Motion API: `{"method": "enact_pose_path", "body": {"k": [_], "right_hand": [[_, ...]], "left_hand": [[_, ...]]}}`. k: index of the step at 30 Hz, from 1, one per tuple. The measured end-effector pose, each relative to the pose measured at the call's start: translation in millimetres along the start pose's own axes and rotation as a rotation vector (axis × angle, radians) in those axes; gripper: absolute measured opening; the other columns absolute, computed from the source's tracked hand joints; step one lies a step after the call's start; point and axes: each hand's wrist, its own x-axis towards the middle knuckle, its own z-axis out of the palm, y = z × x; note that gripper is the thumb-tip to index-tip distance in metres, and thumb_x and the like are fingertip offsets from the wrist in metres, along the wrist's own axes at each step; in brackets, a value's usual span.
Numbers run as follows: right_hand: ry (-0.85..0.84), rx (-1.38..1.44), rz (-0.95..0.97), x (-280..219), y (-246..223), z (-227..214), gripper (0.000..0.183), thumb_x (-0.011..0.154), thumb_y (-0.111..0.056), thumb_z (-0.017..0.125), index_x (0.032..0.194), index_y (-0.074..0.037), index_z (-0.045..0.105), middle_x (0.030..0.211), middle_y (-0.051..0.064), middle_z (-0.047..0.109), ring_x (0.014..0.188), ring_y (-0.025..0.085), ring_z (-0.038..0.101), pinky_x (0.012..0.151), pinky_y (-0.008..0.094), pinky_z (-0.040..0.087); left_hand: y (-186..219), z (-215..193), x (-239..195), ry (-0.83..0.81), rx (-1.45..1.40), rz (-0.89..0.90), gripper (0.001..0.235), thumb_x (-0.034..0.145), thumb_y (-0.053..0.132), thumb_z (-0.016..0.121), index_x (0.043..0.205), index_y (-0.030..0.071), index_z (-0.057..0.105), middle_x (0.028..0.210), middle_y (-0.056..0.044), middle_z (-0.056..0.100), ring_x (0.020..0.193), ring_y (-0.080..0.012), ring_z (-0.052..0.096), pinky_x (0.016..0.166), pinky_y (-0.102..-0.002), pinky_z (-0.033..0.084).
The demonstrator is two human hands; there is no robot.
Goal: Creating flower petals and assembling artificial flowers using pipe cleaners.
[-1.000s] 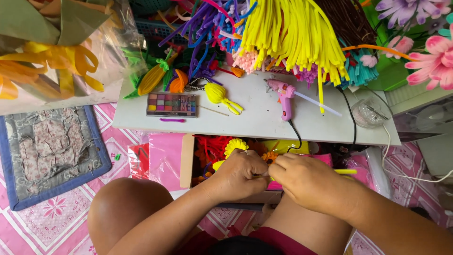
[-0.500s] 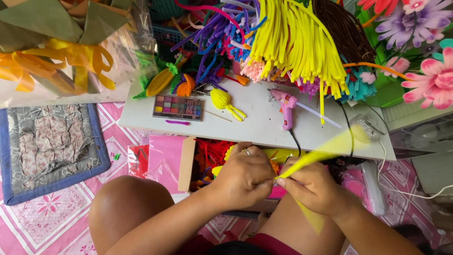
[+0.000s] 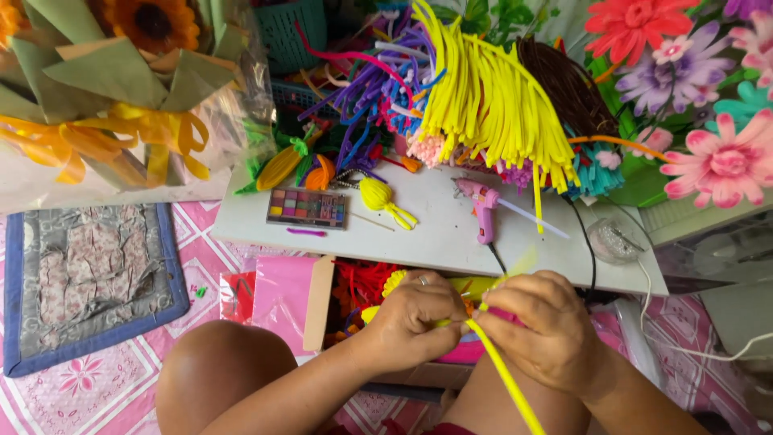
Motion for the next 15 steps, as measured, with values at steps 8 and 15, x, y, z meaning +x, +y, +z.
{"method": "enact_pose_path", "body": {"k": [8,15], "right_hand": [[-0.091,0.362,0.356,-7.3,-1.5,29.8,0.004,0.080,-0.009,0.064,0.083,-0.010,0.066,0.096,0.003,0.065,0.089,0.023,0.057,0.082,0.035,0.046],[-0.068,0.482,0.464,4.8,5.5,13.2,0.009,0.085,-0.010,0.063,0.086,-0.005,0.070,0.094,0.005,0.069,0.082,0.019,0.062,0.078,0.028,0.051]], "left_hand": [[4.2,2.0,-5.4,0.071,0.333,0.082,0.008,0.075,0.006,0.070,0.077,0.010,0.063,0.076,0.000,0.062,0.084,-0.0228,0.060,0.104,-0.051,0.037],[-3.1,-1.6,-0.9,0.088,0.298,0.026,0.007,0.076,0.006,0.069,0.078,0.011,0.065,0.079,-0.001,0.065,0.089,-0.0223,0.064,0.107,-0.051,0.035]]}}
